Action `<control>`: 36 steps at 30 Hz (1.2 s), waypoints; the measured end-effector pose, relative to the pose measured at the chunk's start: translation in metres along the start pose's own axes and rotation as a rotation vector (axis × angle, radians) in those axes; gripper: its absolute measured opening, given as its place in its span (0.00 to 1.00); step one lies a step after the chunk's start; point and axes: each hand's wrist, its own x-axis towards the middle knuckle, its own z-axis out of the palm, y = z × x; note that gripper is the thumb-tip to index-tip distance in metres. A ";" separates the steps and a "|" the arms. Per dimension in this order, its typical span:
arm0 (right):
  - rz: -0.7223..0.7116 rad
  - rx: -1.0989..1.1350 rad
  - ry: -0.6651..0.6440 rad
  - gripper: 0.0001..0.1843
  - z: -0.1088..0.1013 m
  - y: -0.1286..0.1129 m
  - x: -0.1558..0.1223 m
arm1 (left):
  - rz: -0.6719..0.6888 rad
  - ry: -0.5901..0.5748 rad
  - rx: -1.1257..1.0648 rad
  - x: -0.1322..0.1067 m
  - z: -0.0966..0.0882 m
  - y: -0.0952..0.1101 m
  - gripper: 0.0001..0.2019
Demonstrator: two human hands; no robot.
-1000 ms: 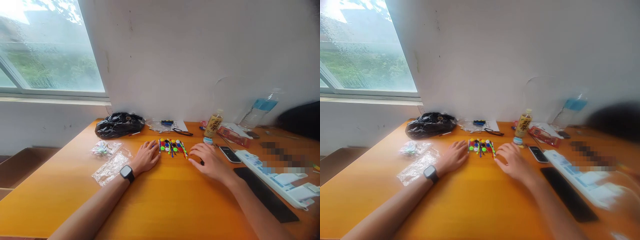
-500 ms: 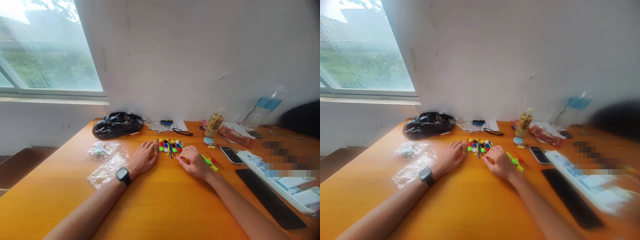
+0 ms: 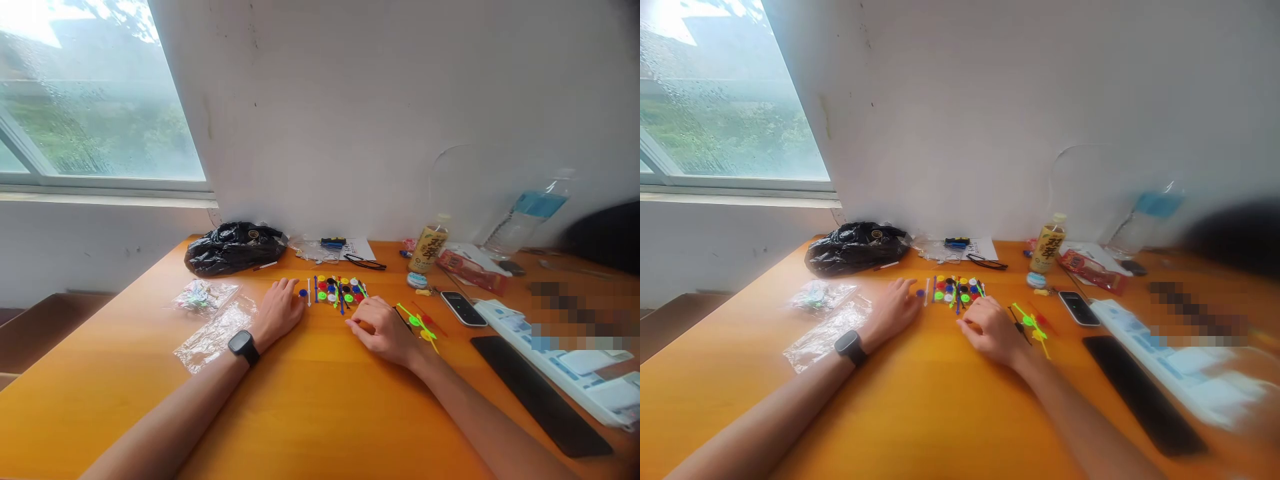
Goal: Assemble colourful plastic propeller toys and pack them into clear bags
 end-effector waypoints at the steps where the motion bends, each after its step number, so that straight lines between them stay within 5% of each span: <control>1: 0.000 -0.001 -0.003 0.13 0.000 0.000 0.000 | -0.022 -0.009 -0.039 0.000 -0.001 0.001 0.17; 9: 0.004 -0.015 -0.019 0.13 0.000 -0.001 -0.001 | -0.092 -0.104 -0.463 0.000 -0.016 0.015 0.14; 14: 0.001 -0.005 -0.020 0.14 0.003 0.000 -0.003 | 0.032 -0.119 -0.247 0.000 -0.013 0.013 0.11; 19: -0.009 0.000 -0.006 0.13 0.003 0.000 -0.003 | -0.107 -0.093 -0.020 0.000 -0.011 0.009 0.10; 25: -0.004 -0.004 -0.026 0.15 0.004 -0.001 -0.003 | -0.004 -0.130 -0.104 0.000 -0.008 0.005 0.19; 36: -0.002 -0.009 -0.041 0.15 0.004 -0.002 -0.003 | 0.026 -0.146 -0.168 0.001 -0.001 -0.001 0.10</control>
